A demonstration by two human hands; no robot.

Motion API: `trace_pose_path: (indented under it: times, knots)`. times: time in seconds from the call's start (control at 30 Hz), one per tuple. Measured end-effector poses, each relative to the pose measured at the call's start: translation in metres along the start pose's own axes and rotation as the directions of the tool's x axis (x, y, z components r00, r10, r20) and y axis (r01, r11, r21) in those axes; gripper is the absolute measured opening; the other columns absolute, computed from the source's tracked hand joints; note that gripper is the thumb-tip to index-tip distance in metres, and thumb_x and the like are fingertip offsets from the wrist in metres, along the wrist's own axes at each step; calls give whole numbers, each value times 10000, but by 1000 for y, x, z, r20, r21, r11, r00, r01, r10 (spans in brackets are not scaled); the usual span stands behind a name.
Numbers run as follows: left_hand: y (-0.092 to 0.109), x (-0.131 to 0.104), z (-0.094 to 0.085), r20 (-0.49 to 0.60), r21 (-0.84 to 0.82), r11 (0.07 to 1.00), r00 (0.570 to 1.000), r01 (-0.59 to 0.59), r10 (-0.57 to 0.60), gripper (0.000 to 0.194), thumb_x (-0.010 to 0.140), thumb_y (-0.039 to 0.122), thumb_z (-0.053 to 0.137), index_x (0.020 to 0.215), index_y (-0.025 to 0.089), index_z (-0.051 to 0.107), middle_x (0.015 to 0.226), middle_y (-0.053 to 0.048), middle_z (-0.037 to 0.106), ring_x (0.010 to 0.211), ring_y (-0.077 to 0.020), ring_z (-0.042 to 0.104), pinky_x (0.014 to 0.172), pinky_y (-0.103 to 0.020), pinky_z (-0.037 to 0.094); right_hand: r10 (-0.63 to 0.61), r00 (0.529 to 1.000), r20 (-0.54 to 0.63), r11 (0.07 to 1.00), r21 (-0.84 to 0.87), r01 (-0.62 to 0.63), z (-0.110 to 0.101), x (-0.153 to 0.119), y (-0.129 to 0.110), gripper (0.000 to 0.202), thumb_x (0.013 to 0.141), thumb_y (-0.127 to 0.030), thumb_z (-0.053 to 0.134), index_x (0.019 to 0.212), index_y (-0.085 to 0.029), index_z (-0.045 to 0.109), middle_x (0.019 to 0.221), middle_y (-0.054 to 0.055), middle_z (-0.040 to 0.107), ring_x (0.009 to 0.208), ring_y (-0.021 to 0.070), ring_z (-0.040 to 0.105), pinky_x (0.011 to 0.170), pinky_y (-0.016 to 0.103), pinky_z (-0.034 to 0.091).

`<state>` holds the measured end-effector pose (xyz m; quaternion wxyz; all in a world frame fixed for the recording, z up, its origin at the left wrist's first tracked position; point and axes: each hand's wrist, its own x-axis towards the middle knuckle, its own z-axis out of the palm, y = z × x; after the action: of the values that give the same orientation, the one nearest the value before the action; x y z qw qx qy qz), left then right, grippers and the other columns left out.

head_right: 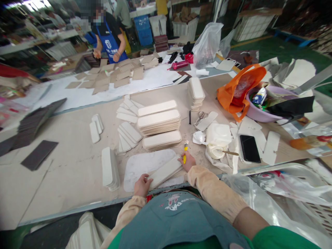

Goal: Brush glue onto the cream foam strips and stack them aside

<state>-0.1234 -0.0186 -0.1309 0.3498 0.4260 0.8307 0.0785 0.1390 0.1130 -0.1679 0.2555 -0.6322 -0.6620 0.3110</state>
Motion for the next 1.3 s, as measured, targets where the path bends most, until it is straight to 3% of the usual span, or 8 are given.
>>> trace_pose_path:
  times: [0.2, 0.63, 0.73, 0.87, 1.0, 1.13, 1.2, 1.3]
  knots:
    - [-1, 0, 2, -11, 26, 999, 1000, -27, 27, 217, 797, 334, 552, 971, 205, 558, 701, 16, 586, 691, -138, 562, 619, -234, 351, -60, 996, 60, 997, 46, 57, -3, -4, 6, 293, 686, -402, 594, 880, -234, 454, 977, 63, 640, 895, 279, 592, 778, 425, 455]
    - [1, -3, 5, -85, 140, 974, 977, -181, 193, 303, 810, 271, 522, 1084, 160, 586, 999, -88, 547, 903, -185, 556, 829, -294, 427, -82, 996, -39, 989, 120, 86, -7, -13, 1, 280, 659, -342, 632, 830, -243, 433, 917, 49, 625, 894, 273, 562, 788, 434, 445]
    - [0, -5, 5, -150, 207, 947, 948, -246, 279, 317, 780, 233, 551, 1084, 153, 591, 1084, -114, 528, 991, -213, 527, 914, -344, 409, -8, 1000, -22, 980, 200, 12, -10, -21, -1, 284, 683, -350, 624, 850, -240, 422, 870, 29, 611, 761, 238, 588, 732, 420, 460]
    - [4, -7, 2, -221, 220, 882, 859, -418, 462, 433, 730, 214, 596, 1155, 149, 547, 1254, -152, 464, 1144, -271, 452, 984, -437, 375, 24, 999, 32, 898, 439, -36, -23, -32, -19, 338, 701, -372, 656, 866, -254, 386, 839, -5, 585, 681, 197, 581, 672, 378, 476]
    - [29, -8, -8, -219, 64, 792, 765, -608, 605, 590, 705, 317, 647, 1247, 162, 472, 1280, -145, 478, 1248, -295, 382, 1036, -487, 332, -18, 992, 122, 720, 690, -71, -51, -40, -56, 395, 705, -344, 702, 853, -266, 344, 856, -23, 558, 687, 158, 566, 620, 306, 475]
    - [73, -8, -28, -91, -173, 711, 730, -681, 677, 722, 678, 396, 681, 1312, 180, 409, 1268, -124, 519, 1207, -279, 444, 1018, -468, 360, -79, 984, 161, 621, 780, -78, -87, -42, -97, 405, 704, -308, 725, 845, -269, 347, 869, -29, 551, 695, 141, 548, 593, 268, 458]
    - [95, -9, -36, -15, -285, 669, 701, -686, 713, 654, 688, 400, 675, 1266, 178, 465, 1194, -106, 576, 1101, -249, 522, 966, -421, 408, -89, 988, 123, 571, 819, -51, -103, -37, -113, 407, 705, -296, 729, 845, -269, 348, 856, -35, 545, 699, 133, 538, 588, 252, 447]
    - [124, -13, -45, 48, -409, 632, 676, -658, 735, 399, 755, 369, 606, 1094, 159, 592, 1013, -73, 653, 915, -204, 579, 842, -341, 458, -121, 992, 36, 528, 849, 33, -124, -25, -127, 399, 720, -290, 719, 854, -265, 345, 829, -41, 534, 681, 117, 518, 568, 232, 419]
